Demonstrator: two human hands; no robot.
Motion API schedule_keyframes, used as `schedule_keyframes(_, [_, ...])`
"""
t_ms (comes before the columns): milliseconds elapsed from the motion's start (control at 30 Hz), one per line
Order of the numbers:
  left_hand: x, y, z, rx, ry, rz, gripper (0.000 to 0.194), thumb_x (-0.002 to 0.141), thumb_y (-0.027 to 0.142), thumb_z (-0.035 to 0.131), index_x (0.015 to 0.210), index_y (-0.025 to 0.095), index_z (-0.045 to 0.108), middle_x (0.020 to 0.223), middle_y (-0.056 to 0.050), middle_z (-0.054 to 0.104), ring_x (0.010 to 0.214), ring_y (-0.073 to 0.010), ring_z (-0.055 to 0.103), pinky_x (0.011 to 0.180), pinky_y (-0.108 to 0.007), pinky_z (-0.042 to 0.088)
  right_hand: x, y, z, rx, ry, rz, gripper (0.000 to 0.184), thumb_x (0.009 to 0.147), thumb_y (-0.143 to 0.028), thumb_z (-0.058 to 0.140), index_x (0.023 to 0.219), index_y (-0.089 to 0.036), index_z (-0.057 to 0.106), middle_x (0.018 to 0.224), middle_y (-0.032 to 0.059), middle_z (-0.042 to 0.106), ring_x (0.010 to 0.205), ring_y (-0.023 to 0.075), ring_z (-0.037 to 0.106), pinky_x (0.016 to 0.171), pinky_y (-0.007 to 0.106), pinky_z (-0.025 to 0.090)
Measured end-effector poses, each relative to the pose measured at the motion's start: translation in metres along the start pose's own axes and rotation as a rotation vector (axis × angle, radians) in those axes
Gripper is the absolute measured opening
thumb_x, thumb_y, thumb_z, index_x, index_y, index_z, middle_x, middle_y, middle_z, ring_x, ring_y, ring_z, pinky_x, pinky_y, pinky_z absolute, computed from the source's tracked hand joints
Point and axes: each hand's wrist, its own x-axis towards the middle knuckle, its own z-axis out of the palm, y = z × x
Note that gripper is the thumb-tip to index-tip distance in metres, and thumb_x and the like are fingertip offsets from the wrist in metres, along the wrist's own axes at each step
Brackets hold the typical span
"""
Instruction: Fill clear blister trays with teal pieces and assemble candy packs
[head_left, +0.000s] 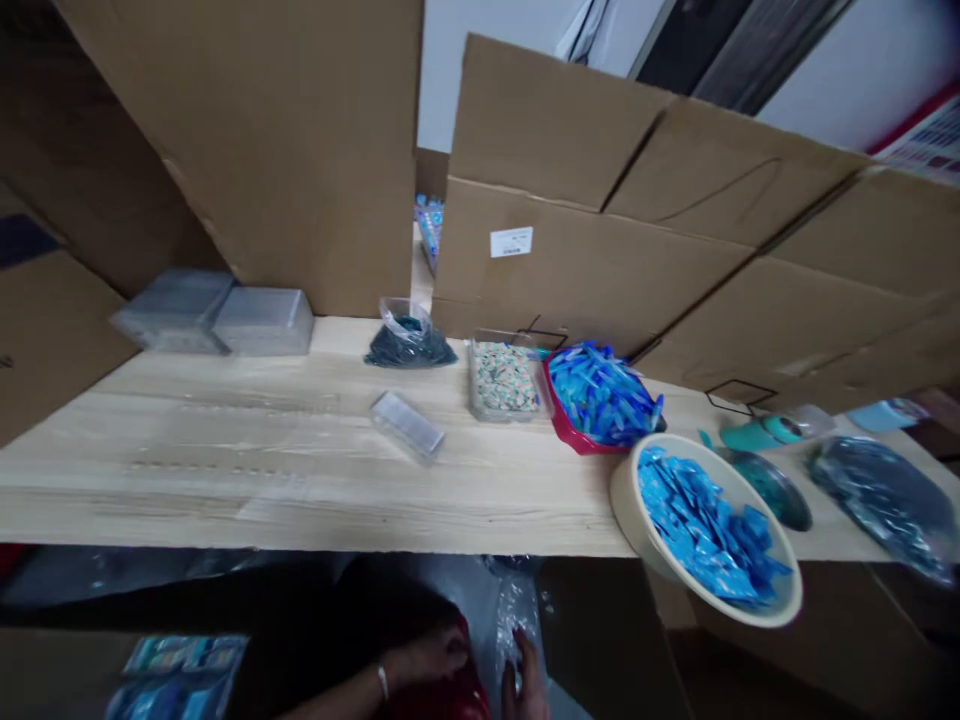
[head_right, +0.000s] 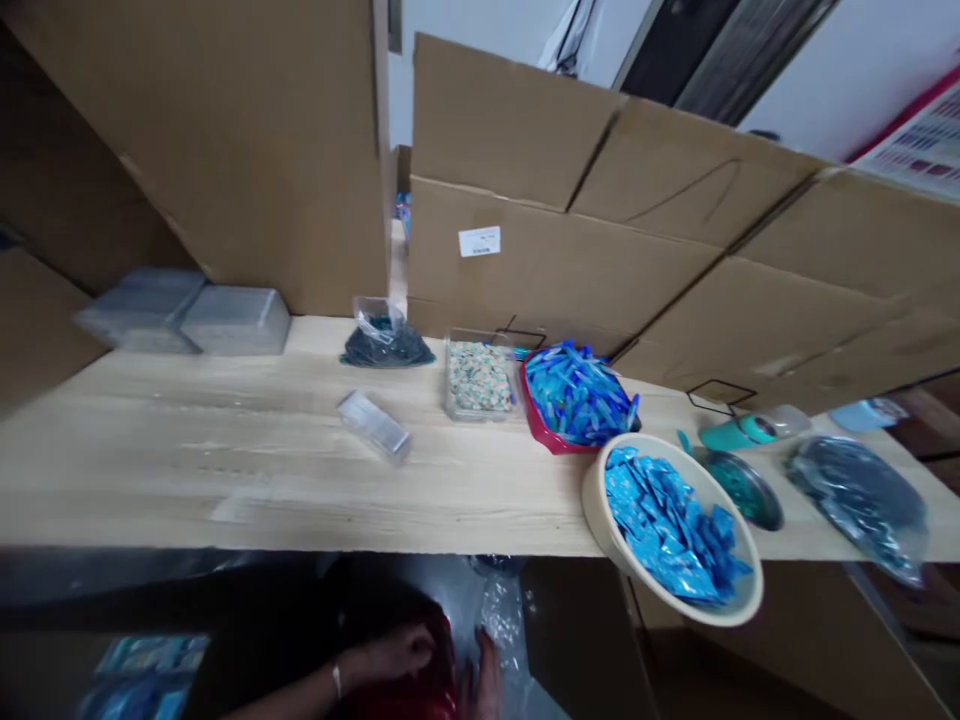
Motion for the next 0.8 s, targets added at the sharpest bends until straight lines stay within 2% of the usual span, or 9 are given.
schedule_keyframes(67, [-0.030, 0.015, -0.020, 0.013, 0.075, -0.011, 0.022, 0.073, 0.043, 0.061, 0.079, 0.022, 0.062, 0.068, -0.002, 0.057, 0.068, -0.0214, 0.058, 0.069, -0.038, 0.042, 0.016, -0.068, -0.017, 0.021, 0.180, -0.082, 0.045, 0.088, -0.035, 0.029, 0.130, -0.019, 0.039, 0.129, 0.0144, 0.047, 0.119, 0.0316, 0.045, 0.097, 0.050, 0.039])
schedule_keyframes(167, [-0.061, 0.041, -0.049, -0.022, 0.170, 0.043, 0.032, 0.072, 0.047, 0.061, 0.092, 0.021, 0.060, 0.079, -0.002, 0.060, 0.070, -0.0182, 0.058, 0.071, -0.035, 0.042, 0.082, -0.167, -0.032, 0.007, 0.216, -0.367, 0.055, 0.087, -0.031, 0.040, 0.138, -0.019, 0.026, 0.141, 0.0130, 0.033, 0.129, 0.0281, 0.032, 0.103, 0.048, 0.034])
schedule_keyframes(233, [-0.071, 0.060, -0.063, -0.079, 0.212, 0.124, 0.037, 0.074, 0.048, 0.059, 0.098, 0.020, 0.058, 0.086, -0.003, 0.061, 0.073, -0.0159, 0.058, 0.073, -0.032, 0.043, 0.131, -0.213, -0.031, -0.049, 0.202, -0.526, 0.061, 0.085, -0.032, 0.047, 0.139, -0.016, 0.024, 0.143, 0.0139, 0.028, 0.132, 0.0279, 0.026, 0.104, 0.047, 0.031])
schedule_keyframes(300, [-0.078, 0.077, -0.070, -0.104, 0.289, 0.229, 0.039, 0.074, 0.047, 0.059, 0.100, 0.019, 0.058, 0.088, -0.004, 0.062, 0.075, -0.0155, 0.058, 0.073, -0.031, 0.043, 0.170, -0.237, -0.024, -0.093, 0.151, -0.603, 0.070, 0.079, -0.036, 0.055, 0.138, -0.012, 0.027, 0.142, 0.0171, 0.030, 0.131, 0.0317, 0.026, 0.103, 0.049, 0.031])
schedule_keyframes(467, [-0.095, 0.100, -0.071, -0.190, 0.453, 0.438, 0.038, 0.076, 0.042, 0.061, 0.103, 0.017, 0.056, 0.095, -0.006, 0.062, 0.080, -0.0155, 0.059, 0.076, -0.031, 0.045, 0.213, -0.237, -0.006, 0.018, 0.034, -0.619, 0.060, 0.077, -0.027, 0.055, 0.133, -0.015, 0.039, 0.121, 0.0145, 0.051, 0.111, 0.0281, 0.048, 0.090, 0.042, 0.043])
schedule_keyframes(567, [-0.108, 0.107, -0.070, -0.268, 0.648, 0.527, 0.042, 0.075, 0.041, 0.063, 0.109, 0.017, 0.054, 0.101, -0.009, 0.062, 0.081, -0.0166, 0.059, 0.076, -0.032, 0.046, 0.212, -0.228, -0.018, 0.238, 0.003, -0.459, 0.064, 0.068, -0.035, 0.065, 0.125, -0.011, 0.048, 0.112, 0.0138, 0.057, 0.101, 0.0274, 0.054, 0.086, 0.041, 0.045])
schedule_keyframes(667, [-0.114, 0.117, -0.074, -0.487, 0.875, 0.677, 0.053, 0.075, 0.040, 0.064, 0.121, 0.020, 0.045, 0.123, -0.012, 0.052, 0.101, -0.0198, 0.057, 0.088, -0.035, 0.043, 0.193, -0.223, -0.040, 0.580, -0.203, -0.267, 0.070, 0.061, -0.040, 0.071, 0.121, -0.009, 0.050, 0.102, 0.0112, 0.063, 0.088, 0.0243, 0.059, 0.076, 0.038, 0.050])
schedule_keyframes(733, [-0.113, 0.125, -0.076, -0.610, 0.844, 0.794, 0.060, 0.076, 0.045, 0.062, 0.127, 0.023, 0.040, 0.134, -0.011, 0.043, 0.113, -0.0223, 0.050, 0.095, -0.038, 0.040, 0.173, -0.218, -0.052, 0.813, -0.381, -0.217, 0.067, 0.063, -0.040, 0.071, 0.121, -0.013, 0.050, 0.099, 0.0081, 0.065, 0.084, 0.0212, 0.061, 0.070, 0.034, 0.052])
schedule_keyframes(800, [-0.109, 0.131, -0.074, -0.631, 0.689, 0.923, 0.065, 0.076, 0.055, 0.055, 0.131, 0.025, 0.037, 0.137, -0.011, 0.041, 0.120, -0.0260, 0.045, 0.098, -0.042, 0.037, 0.150, -0.210, -0.057, 1.001, -0.528, -0.219, 0.058, 0.066, -0.037, 0.071, 0.117, -0.015, 0.054, 0.099, 0.0060, 0.065, 0.083, 0.0190, 0.062, 0.071, 0.032, 0.052])
